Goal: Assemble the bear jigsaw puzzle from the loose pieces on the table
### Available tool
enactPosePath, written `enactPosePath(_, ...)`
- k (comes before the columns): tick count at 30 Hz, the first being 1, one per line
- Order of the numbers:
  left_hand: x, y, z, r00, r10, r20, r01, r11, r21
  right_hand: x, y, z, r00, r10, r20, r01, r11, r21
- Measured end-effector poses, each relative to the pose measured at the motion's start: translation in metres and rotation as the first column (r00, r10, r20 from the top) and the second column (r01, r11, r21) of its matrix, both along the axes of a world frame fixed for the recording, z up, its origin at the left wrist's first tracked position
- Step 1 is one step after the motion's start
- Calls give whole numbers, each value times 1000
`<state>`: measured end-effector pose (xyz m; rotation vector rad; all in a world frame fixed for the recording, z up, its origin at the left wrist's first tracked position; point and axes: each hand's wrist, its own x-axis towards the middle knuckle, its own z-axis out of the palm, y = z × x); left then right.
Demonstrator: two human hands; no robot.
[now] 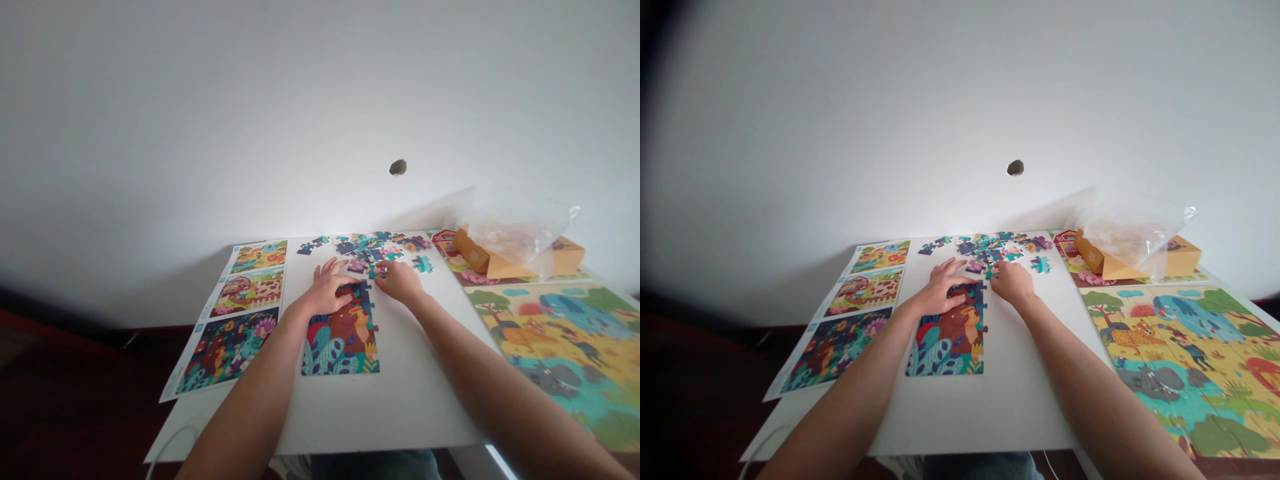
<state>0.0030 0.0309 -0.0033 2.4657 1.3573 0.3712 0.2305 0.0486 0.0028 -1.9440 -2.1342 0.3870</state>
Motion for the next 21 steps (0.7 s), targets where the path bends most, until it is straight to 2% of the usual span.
enactPosePath(5,2,-1,4,1000,-31,4,31,999,-10,-2,-1,-1,999,-46,20,45,998,41)
enactPosePath(8,2,0,4,999,-37,10,37,999,-20,-4,-2,0,1000,-29,-3,29,997,75)
enactPosePath(13,1,2,1,999,-39,22,40,998,-39,-10,-7,4,990,133,-45,-130,989,70)
enactPosePath(16,2,2,1,999,-36,23,37,998,-42,-12,-9,4,982,186,-37,-183,980,77)
enactPosePath(21,3,1,1,998,-51,24,51,999,-6,-12,-11,5,948,314,-52,-308,947,90)
